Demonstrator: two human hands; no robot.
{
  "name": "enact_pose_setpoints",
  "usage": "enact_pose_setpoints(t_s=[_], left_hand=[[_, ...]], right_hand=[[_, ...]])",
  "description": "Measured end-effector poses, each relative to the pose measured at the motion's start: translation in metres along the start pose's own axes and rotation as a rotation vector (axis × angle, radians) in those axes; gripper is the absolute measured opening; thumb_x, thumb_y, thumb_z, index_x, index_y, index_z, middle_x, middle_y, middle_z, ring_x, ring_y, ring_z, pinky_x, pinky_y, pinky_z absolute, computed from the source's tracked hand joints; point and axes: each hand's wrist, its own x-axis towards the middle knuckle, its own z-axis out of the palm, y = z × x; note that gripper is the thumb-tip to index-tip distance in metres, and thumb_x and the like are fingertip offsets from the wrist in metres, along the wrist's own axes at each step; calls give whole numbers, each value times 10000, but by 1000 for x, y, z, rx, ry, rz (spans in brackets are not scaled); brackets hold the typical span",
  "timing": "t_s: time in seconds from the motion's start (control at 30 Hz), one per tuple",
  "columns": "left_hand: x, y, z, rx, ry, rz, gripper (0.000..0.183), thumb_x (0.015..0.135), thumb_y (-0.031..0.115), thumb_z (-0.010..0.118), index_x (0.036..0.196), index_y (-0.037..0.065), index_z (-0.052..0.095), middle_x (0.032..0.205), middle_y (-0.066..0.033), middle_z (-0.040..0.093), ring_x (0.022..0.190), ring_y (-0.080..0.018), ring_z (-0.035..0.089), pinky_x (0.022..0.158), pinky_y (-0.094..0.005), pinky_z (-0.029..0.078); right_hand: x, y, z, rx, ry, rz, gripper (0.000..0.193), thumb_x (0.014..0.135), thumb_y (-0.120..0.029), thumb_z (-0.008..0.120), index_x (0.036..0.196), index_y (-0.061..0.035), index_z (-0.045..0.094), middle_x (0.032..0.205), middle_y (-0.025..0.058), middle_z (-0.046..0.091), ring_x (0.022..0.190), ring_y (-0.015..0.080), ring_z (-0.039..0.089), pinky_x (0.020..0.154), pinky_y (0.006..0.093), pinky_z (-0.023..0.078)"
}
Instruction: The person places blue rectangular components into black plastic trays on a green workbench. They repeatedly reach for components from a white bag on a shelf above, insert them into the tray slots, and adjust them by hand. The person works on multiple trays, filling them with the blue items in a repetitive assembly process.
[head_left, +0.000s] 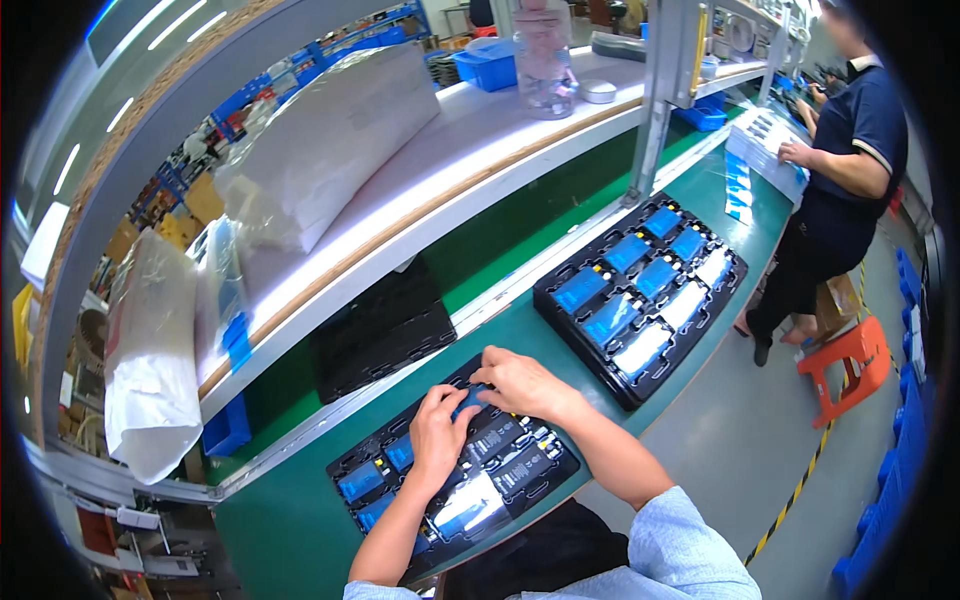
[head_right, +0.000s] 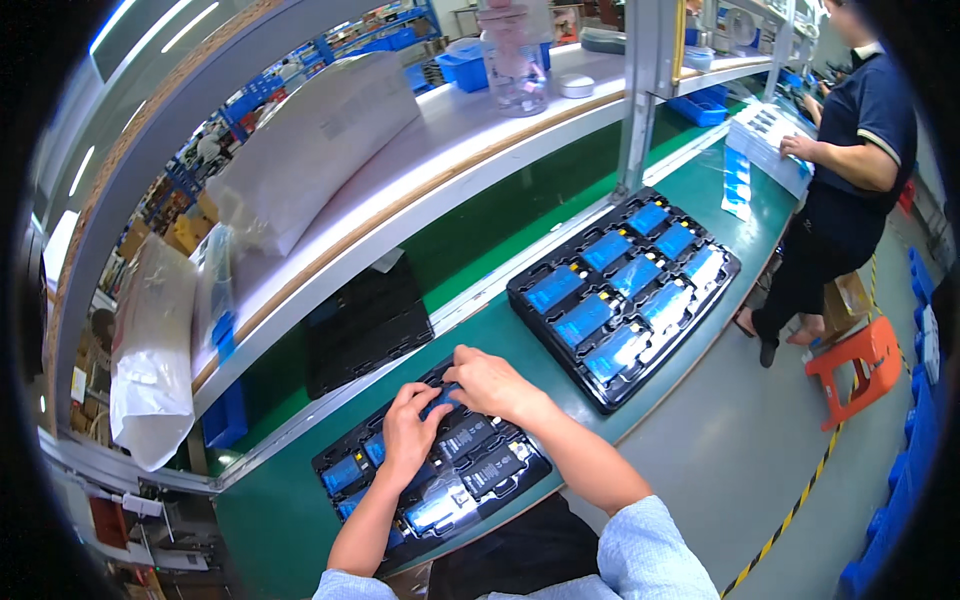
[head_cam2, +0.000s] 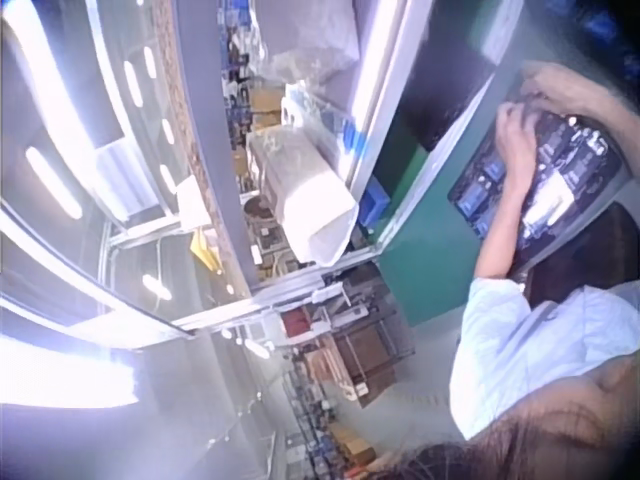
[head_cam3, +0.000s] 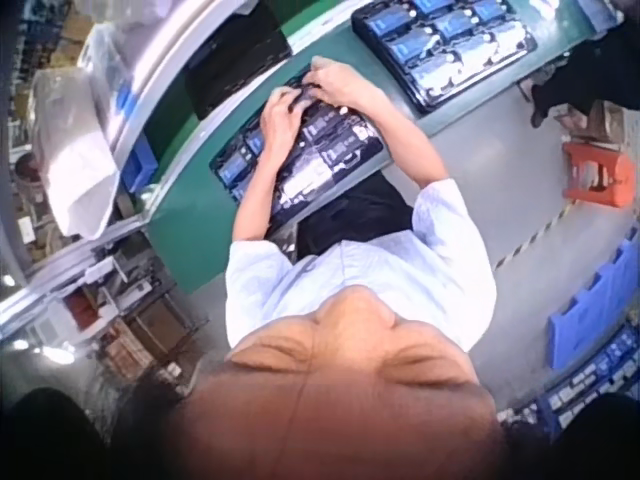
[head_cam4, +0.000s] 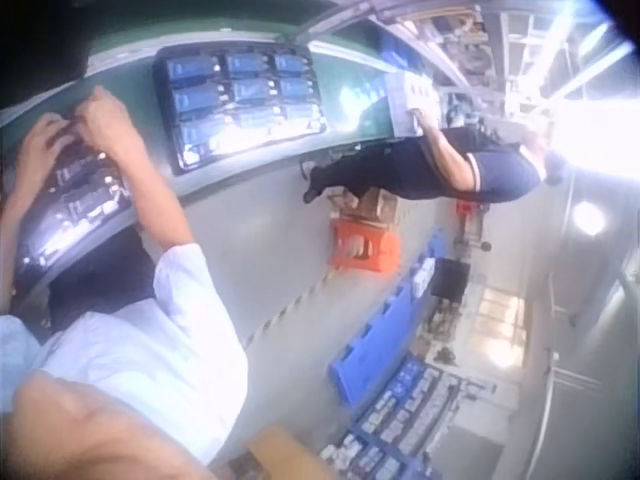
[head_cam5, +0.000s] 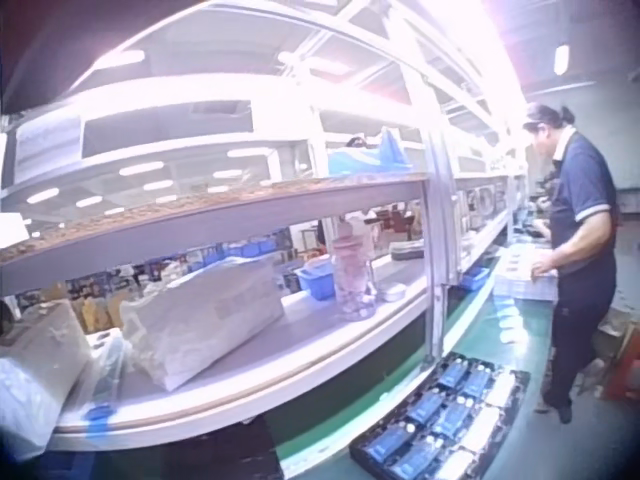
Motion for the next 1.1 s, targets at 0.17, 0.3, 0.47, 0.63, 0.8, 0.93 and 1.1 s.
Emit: enact_pose_setpoints(t_s=[0.17, 0.3, 0.47, 0.63, 0.8, 0.93, 1.1], left_hand=[[4, 4, 4, -26, 1, 16, 272, 736, 128, 768, 963, 6, 677, 995, -116, 634, 902, -311, 638, 790, -372, 507], [5, -1, 3, -20, -7, -7, 213, 743, 98, 740, 925, 23, 658, 992, -107, 626, 909, -314, 631, 783, -381, 504], [5, -5, -1, 36, -36, 39, 192, 728, 64, 727, 903, 21, 660, 998, -100, 648, 911, -307, 642, 776, -364, 513], [2, -13, 3, 2, -6, 45, 231, 735, 165, 769, 901, 35, 673, 974, -78, 659, 887, -275, 651, 745, -344, 523], [4, -13, -9, 4, -109, 26, 447, 741, 214, 773, 1133, 67, 617, 1046, -65, 669, 968, -285, 629, 815, -375, 510], [4, -20, -22, -53, -242, -24, 690, 753, 197, 762, 1357, 78, 451, 1155, -59, 665, 1065, -307, 592, 901, -399, 481], [-1, -23, -29, -124, -260, -28, 695, 773, 139, 734, 1380, 56, 404, 1263, -120, 587, 1112, -332, 564, 935, -409, 462]], right_hand=[[0, 4, -1, 35, 18, -53, 173, 775, -130, 686, 912, -25, 694, 909, 128, 576, 891, 308, 603, 799, 386, 500], [0, -2, 4, 106, 51, -180, 170, 728, -162, 700, 756, 0, 657, 835, 159, 583, 811, 341, 605, 751, 413, 500], [0, -14, 0, 179, -101, 15, 268, 751, -205, 704, 879, 22, 642, 885, 198, 633, 857, 363, 629, 774, 417, 504], [2, -7, 1, 325, -110, 117, 325, 777, -202, 698, 982, 45, 644, 806, 197, 673, 802, 339, 668, 738, 400, 523], [0, -9, -4, 260, -119, 138, 236, 821, -219, 657, 883, 9, 655, 761, 198, 657, 704, 353, 653, 652, 410, 505], [2, -12, -1, 286, -172, 185, 248, 846, -235, 623, 846, 13, 622, 715, 194, 640, 680, 364, 640, 643, 414, 498], [1, -9, 4, 479, -135, 146, 241, 889, -212, 591, 934, 25, 606, 745, 143, 639, 676, 237, 635, 634, 357, 490]])
